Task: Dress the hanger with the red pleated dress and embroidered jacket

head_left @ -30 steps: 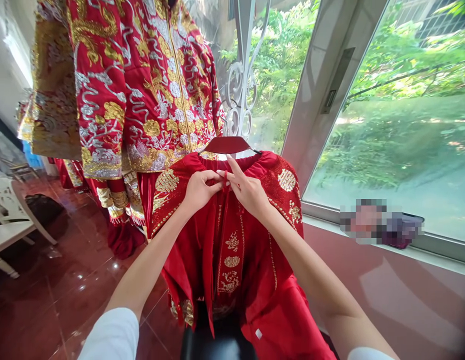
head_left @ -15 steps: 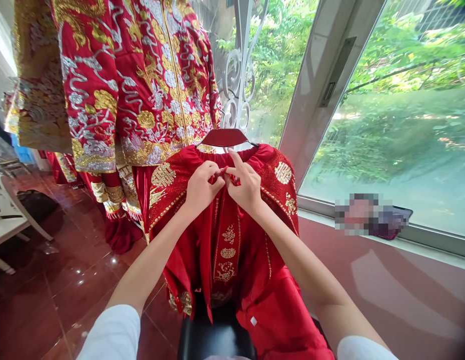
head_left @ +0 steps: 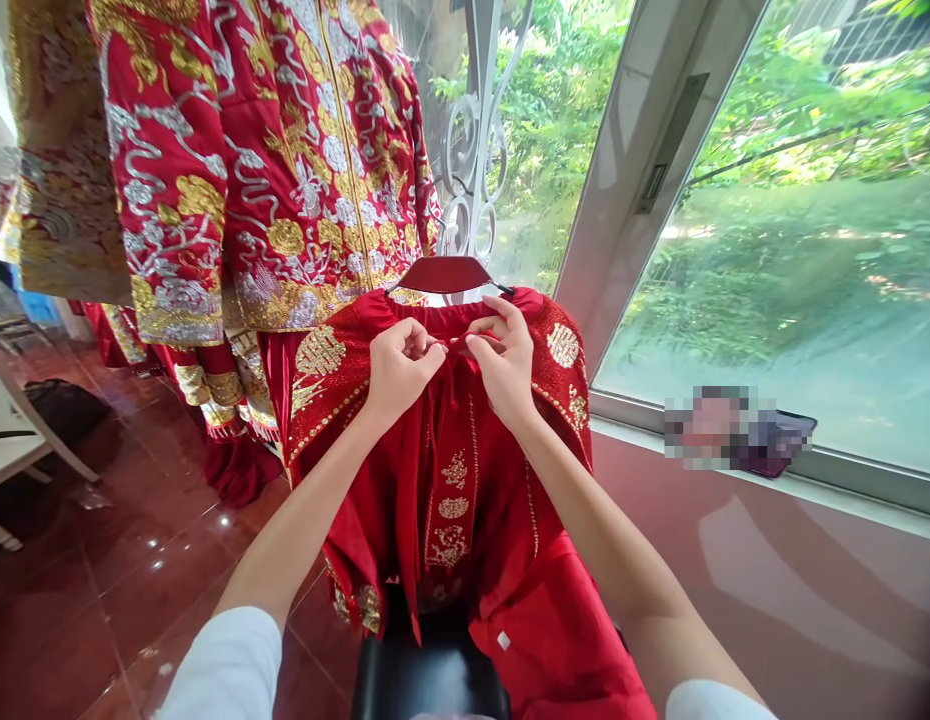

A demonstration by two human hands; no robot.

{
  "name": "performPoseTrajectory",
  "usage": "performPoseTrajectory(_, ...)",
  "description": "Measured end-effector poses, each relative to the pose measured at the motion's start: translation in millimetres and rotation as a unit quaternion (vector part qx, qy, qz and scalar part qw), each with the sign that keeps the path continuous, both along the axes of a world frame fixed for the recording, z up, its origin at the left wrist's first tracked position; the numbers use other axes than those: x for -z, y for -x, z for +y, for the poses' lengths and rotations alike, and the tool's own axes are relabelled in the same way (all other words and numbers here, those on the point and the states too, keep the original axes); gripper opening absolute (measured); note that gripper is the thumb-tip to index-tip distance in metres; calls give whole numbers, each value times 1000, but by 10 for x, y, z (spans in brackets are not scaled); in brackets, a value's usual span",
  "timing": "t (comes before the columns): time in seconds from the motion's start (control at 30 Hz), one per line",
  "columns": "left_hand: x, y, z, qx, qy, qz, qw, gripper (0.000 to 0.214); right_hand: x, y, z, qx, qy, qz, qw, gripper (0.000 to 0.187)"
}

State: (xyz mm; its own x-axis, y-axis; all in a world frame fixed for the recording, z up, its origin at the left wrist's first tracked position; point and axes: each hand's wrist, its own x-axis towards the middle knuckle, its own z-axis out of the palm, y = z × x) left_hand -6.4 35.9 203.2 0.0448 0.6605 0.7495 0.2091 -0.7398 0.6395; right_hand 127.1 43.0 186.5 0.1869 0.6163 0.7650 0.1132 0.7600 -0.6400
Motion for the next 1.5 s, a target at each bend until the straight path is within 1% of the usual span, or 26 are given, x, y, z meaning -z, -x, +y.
performPoseTrajectory(0.07, -45, 30, 8, 71, 94, -20, 993, 25, -24, -43, 15, -32, 34, 33, 998, 46)
performPoseTrajectory(0.1, -68, 76, 16, 79, 121, -12, 989, 25, -32, -90, 25, -48, 53, 37, 997, 46)
performPoseTrajectory(0.13, -90, 138, 22, 61, 127, 7, 990, 25, -40, -149, 33, -67, 75, 28, 995, 46)
performPoseTrajectory(0.2, -131, 286, 25, -28, 84, 75, 993, 26, -57, -282, 34, -110, 122, -32, 986, 44)
performPoseTrajectory(0.27, -170, 428, 11, -98, 27, 162, 982, 24, -82, -397, 12, -135, 142, -110, 974, 42)
performPoseTrajectory(0.33, -213, 533, -7, -98, 3, 232, 968, 19, -115, -472, -23, -138, 129, -163, 968, 42)
performPoseTrajectory(0.43, -296, 622, -10, -67, 0, 277, 959, 17, -188, -545, -60, -137, 113, -217, 960, 42)
performPoseTrajectory(0.5, -360, 655, 13, -80, -33, 311, 947, 18, -260, -607, -48, -101, 89, -268, 954, 36)
performPoseTrajectory(0.53, -390, 666, 29, -88, -63, 345, 932, 21, -304, -648, -26, -65, 59, -302, 949, 32)
performPoseTrajectory(0.57, -418, 673, 47, -97, -98, 388, 911, 25, -351, -692, 6, -23, 19, -342, 939, 29)
performPoseTrajectory(0.6, -440, 676, 65, -108, -131, 437, 883, 29, -399, -739, 47, 22, -23, -387, 922, 27)
performPoseTrajectory(0.67, -471, 673, 96, -135, -180, 532, 816, 31, -491, -822, 145, 91, -88, -484, 866, 29)
performPoseTrajectory(0.73, -497, 674, 120, -174, -208, 595, 757, 29, -566, -882, 240, 123, -114, -567, 806, 35)
performPoseTrajectory(0.77, -517, 682, 131, -190, -218, 614, 734, 29, -598, -904, 279, 129, -118, -597, 783, 36)
performPoseTrajectory(0.8, -544, 699, 144, -200, -227, 627, 718, 28, -628, -927, 312, 130, -121, -620, 764, 36)
performPoseTrajectory(0.83, -581, 727, 162, -203, -232, 634, 709, 27, -657, -952, 339, 128, -124, -636, 751, 34)
performPoseTrajectory(0.87, -626, 766, 187, -201, -234, 636, 708, 26, -686, -986, 361, 130, -125, -643, 744, 33)
performPoseTrajectory(0.93, -724, 871, 257, -176, -226, 625, 726, 24, -747, -1076, 394, 141, -118, -637, 749, 30)
performPoseTrajectory(1.03, -821, 1023, 394, -125, -204, 571, 785, 22, -818, -1207, 418, 148, -99, -594, 785, 29)
performPoseTrajectory(1.1, -817, 1056, 476, -104, -192, 527, 821, 23, -826, -1208, 409, 132, -95, -574, 803, 29)
performPoseTrajectory(1.13, -798, 1046, 508, -97, -188, 510, 834, 23, -816, -1172, 400, 123, -96, -571, 806, 28)
performPoseTrajectory(1.2, -750, 999, 559, -83, -181, 494, 846, 23, -782, -1054, 380, 108, -101, -581, 801, 24)
performPoseTrajectory(1.27, -721, 973, 603, -70, -179, 493, 849, 23, -756, -946, 376, 97, -102, -597, 790, 19)
performPoseTrajectory(1.33, -729, 1018, 652, -64, -178, 486, 853, 25, -766, -924, 389, 84, -97, -601, 789, 18)
performPoseTrajectory(1.43, -778, 1158, 731, -82, -173, 451, 872, 26, -844, -1036, 395, 72, -89, -565, 817, 24)
performPoseTrajectory(1.5, -793, 1190, 760, -95, -170, 435, 879, 25, -893, -1087, 369, 69, -89, -547, 830, 25)
